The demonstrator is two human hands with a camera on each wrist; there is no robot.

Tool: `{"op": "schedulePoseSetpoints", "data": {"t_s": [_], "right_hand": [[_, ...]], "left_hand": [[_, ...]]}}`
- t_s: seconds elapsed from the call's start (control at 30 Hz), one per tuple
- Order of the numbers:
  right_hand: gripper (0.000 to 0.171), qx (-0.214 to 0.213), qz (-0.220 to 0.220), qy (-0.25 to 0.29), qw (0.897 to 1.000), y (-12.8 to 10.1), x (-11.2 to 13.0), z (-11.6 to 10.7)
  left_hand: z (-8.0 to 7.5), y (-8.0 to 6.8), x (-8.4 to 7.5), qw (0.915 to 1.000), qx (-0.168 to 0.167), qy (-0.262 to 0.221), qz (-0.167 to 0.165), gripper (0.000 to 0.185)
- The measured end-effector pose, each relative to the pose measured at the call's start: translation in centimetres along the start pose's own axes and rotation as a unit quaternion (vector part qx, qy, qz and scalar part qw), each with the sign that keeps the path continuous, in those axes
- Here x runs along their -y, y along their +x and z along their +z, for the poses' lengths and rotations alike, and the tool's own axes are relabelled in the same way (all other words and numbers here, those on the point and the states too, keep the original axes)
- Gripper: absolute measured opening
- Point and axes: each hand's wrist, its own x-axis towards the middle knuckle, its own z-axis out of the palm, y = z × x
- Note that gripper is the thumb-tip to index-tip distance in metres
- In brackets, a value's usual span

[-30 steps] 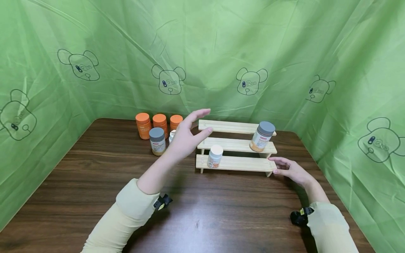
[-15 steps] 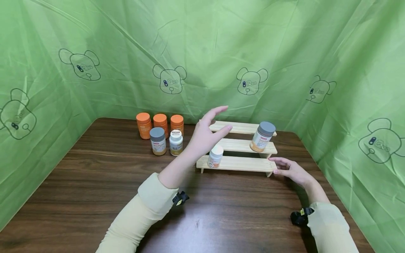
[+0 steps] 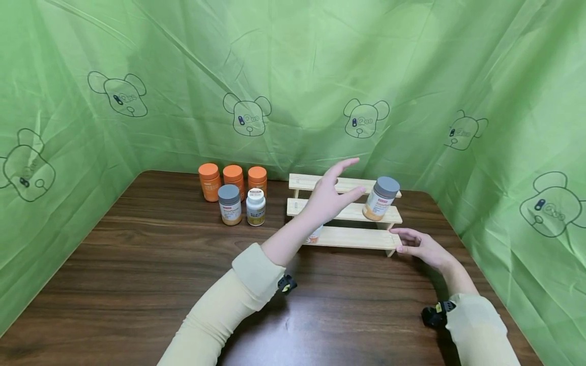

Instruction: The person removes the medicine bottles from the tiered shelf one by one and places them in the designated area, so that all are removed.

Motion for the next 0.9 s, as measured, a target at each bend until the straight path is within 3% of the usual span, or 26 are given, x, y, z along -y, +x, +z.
{"op": "schedulePoseSetpoints", "data": {"t_s": [0.57, 0.9], "right_hand": [[0.052, 0.001, -0.006, 0.008, 1.0, 0.0, 0.2, 0.0], [0.052, -0.001, -0.002, 0.006, 1.0, 0.0, 0.1, 0.1]], "left_hand": [[5.6, 2.7, 3.1, 0.9994, 0.017, -0.023, -0.017, 0.064], [7.7, 3.3, 4.4, 0.9991, 0.037, -0.015, -0.015, 0.064]]}}
